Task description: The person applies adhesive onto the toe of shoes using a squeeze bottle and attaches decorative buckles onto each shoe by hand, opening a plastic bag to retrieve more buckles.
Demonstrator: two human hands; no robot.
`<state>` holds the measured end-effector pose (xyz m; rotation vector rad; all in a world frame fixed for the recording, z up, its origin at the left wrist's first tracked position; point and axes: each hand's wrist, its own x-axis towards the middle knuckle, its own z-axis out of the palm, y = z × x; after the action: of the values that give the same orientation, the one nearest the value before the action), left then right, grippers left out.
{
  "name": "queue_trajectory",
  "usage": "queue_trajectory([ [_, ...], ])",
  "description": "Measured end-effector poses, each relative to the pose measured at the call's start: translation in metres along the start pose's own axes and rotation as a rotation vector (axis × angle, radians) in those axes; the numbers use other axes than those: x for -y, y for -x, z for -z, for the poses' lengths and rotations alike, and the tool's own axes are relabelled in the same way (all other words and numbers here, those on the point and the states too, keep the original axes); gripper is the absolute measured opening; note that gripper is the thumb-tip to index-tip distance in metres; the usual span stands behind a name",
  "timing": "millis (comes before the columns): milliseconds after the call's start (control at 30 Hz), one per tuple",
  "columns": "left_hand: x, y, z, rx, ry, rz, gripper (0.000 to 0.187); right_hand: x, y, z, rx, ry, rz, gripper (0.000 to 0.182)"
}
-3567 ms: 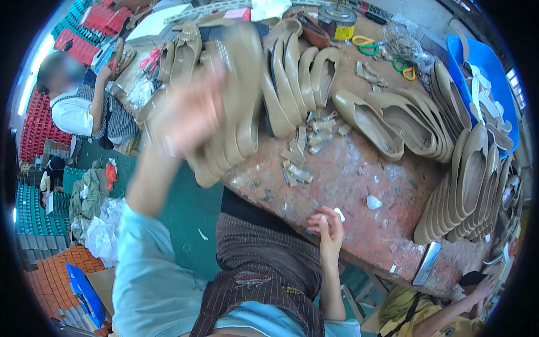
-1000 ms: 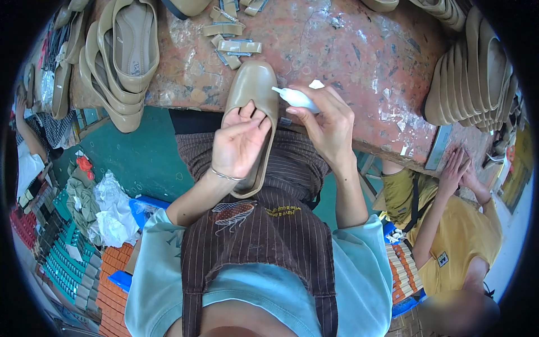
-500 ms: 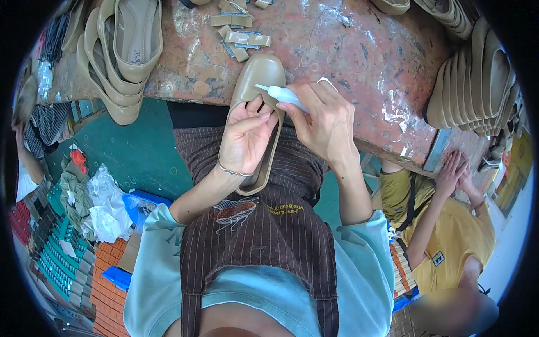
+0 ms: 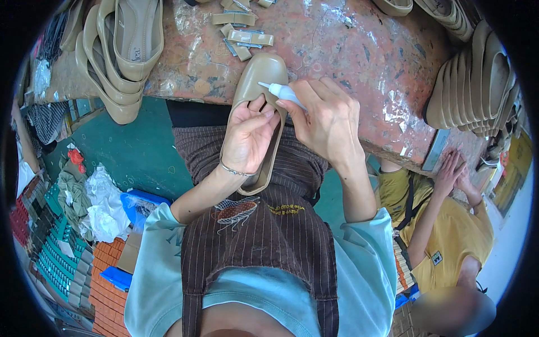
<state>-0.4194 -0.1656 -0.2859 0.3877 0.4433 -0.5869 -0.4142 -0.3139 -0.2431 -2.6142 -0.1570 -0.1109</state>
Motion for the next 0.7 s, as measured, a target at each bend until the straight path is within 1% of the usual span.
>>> queue_trajectory([
  [67, 0.000, 0.000, 0.000, -0.004, 0.002, 0.003, 0.048, 0.003, -0.002, 0.002, -0.003, -0.004, 0.010, 0.018],
  [133, 0.000, -0.001, 0.000, 0.009, 0.000, 0.002, 0.048, 0.005, -0.004, 0.005, 0.061, 0.017, -0.013, 0.019],
  [267, 0.000, 0.000, 0.000, 0.013, 0.005, 0.003, 0.047, 0.004, -0.005, 0.007, 0.035, 0.048, 0.016, 0.017],
  [467, 0.002, 0.000, 0.004, -0.007, 0.026, 0.000, 0.038, 0.005, -0.001, 0.015, 0.077, 0.058, -0.047, 0.020],
  [567, 0.001, -0.001, 0.003, 0.038, 0.034, -0.012, 0.034, 0.000, 0.002, 0.017, 0.075, 0.087, -0.054, 0.021],
  [633, -0.002, 0.001, -0.006, -0.099, 0.020, 0.016, 0.037, -0.009, 0.006, 0.016, 0.015, 0.016, -0.041, 0.024],
  [667, -0.001, 0.000, -0.002, -0.100, 0.021, 0.014, 0.037, -0.016, 0.009, 0.014, 0.015, 0.015, -0.040, 0.024],
  [700, 0.002, 0.000, 0.006, -0.045, 0.068, 0.003, 0.035, -0.024, 0.012, 0.011, -0.060, -0.136, -0.127, 0.021],
])
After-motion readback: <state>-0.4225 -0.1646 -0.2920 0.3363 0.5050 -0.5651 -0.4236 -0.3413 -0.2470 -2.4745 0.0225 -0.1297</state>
